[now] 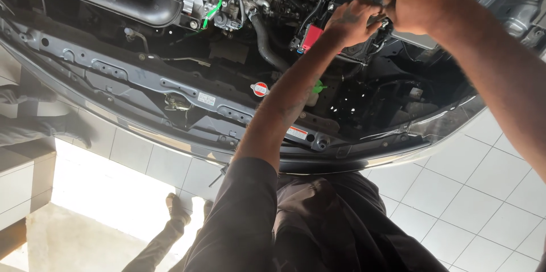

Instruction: Work on a car engine using a socket wrench and other tools.

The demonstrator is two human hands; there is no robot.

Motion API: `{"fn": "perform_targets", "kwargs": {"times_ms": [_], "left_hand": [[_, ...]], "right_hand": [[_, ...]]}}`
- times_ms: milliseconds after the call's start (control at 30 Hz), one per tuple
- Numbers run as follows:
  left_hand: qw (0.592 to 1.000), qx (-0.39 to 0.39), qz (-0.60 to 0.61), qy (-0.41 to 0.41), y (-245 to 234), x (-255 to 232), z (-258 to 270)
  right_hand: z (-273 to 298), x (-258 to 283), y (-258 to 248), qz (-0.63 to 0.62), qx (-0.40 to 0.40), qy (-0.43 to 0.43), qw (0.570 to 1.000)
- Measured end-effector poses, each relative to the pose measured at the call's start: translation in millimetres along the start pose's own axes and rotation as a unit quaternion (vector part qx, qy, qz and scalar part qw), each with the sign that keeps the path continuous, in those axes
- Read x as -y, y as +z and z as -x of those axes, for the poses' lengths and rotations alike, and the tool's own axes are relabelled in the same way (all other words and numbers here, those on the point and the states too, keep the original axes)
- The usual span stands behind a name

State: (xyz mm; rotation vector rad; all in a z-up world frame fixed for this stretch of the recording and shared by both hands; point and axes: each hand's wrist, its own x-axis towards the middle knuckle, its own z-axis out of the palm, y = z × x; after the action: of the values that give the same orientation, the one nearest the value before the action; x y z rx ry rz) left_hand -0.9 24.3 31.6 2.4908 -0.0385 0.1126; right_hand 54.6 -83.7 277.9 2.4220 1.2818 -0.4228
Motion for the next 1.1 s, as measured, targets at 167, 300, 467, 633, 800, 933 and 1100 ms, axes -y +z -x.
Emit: {"fn": "perform_targets", "kwargs": {"times_ms": [167,300,467,633,800,933,1100], "left_hand": [[1.000,-0.005,-0.017,0.008,-7,2,-1],[0.999,0.050,0.006,-0.011,-27,-3,-4],[0.994,0.105,0.003,-0.039,-33,-3,-13],[0.997,0.065,0.051,0.011,-57,-8,-34],[0.995,0.030,0.089,0.030,-51,3,-41],[0.991,0.033,0.123,0.035,-46,6,-37],[0.989,0.069,0.127,0.018,-43,8,-33]], "right_hand": [[8,1,-16,0.024,-0.033,-0.043,0.998],[-2,-7,-7,-0.037,0.034,-0.004,0.999],[-1,0,-32,-0.034,0.038,-0.018,0.999],[-3,-20,-50,-0.091,0.014,0.012,0.996],[-8,-37,-48,-0.078,-0.047,-0.006,0.996],[-15,-41,-36,-0.079,-0.046,-0.009,0.996],[-17,-43,-25,-0.045,-0.062,-0.015,0.997]]}}
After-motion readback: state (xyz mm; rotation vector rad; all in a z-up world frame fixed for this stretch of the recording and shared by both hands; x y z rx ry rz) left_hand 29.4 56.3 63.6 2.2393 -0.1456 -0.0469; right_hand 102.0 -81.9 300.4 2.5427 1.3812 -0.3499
